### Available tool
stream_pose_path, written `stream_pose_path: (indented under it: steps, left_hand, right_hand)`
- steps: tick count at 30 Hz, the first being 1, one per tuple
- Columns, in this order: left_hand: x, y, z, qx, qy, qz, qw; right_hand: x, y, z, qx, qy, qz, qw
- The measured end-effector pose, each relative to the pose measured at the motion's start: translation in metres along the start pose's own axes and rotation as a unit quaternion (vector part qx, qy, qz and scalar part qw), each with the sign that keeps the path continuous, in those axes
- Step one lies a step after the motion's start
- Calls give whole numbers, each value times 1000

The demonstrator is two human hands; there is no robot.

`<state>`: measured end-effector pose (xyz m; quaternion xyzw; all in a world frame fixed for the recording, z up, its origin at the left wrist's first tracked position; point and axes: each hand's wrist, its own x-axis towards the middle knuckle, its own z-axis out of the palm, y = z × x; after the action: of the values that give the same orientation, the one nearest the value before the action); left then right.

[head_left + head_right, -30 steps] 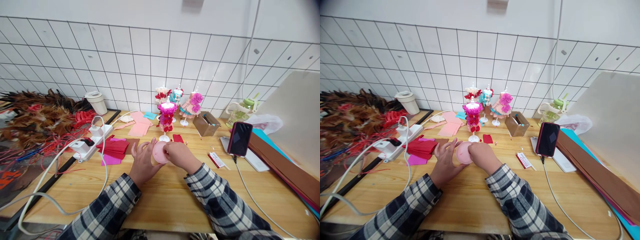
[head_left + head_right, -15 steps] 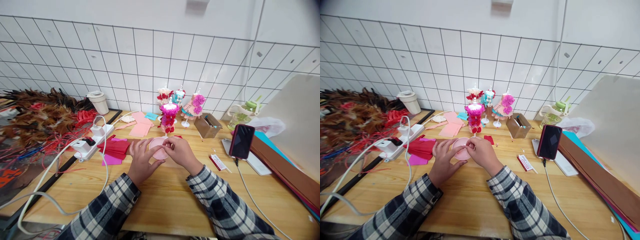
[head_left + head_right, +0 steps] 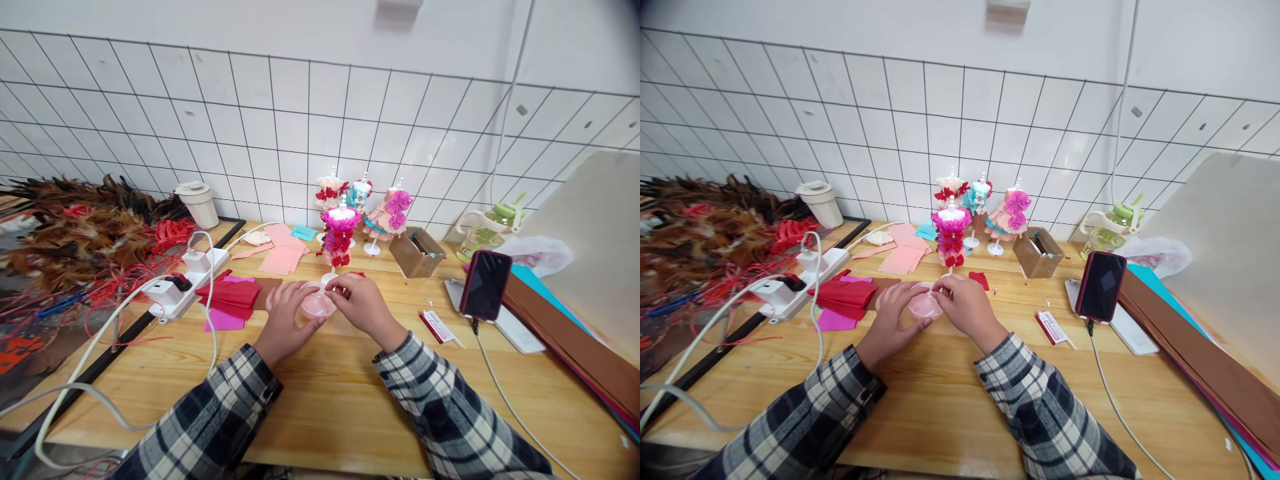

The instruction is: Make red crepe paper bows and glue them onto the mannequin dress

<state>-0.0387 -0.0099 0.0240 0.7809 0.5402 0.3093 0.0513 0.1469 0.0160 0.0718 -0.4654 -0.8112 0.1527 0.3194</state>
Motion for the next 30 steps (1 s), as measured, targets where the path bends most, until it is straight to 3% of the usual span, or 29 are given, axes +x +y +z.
stream_pose_path:
  steps: [6, 13, 25, 28, 30]
  left_hand:
    - [-1, 5, -1, -3, 38, -13, 999]
    - [-2, 8, -3, -5, 43, 14, 999]
    - [3, -25, 19, 15, -36, -74, 997]
    - [3, -24, 14, 6, -20, -73, 997]
    - [4, -20, 7, -2, 24, -67, 997]
  right_hand:
    - [-4, -1, 8, -90, -34, -23, 995]
    - [-5, -2, 8, -145, -66, -49, 986]
    - [-4, 0, 12, -84, -30, -20, 996]
    - [-3, 2, 11, -43, -25, -4, 999]
    - [-1, 2, 11, -9, -30, 6, 1000]
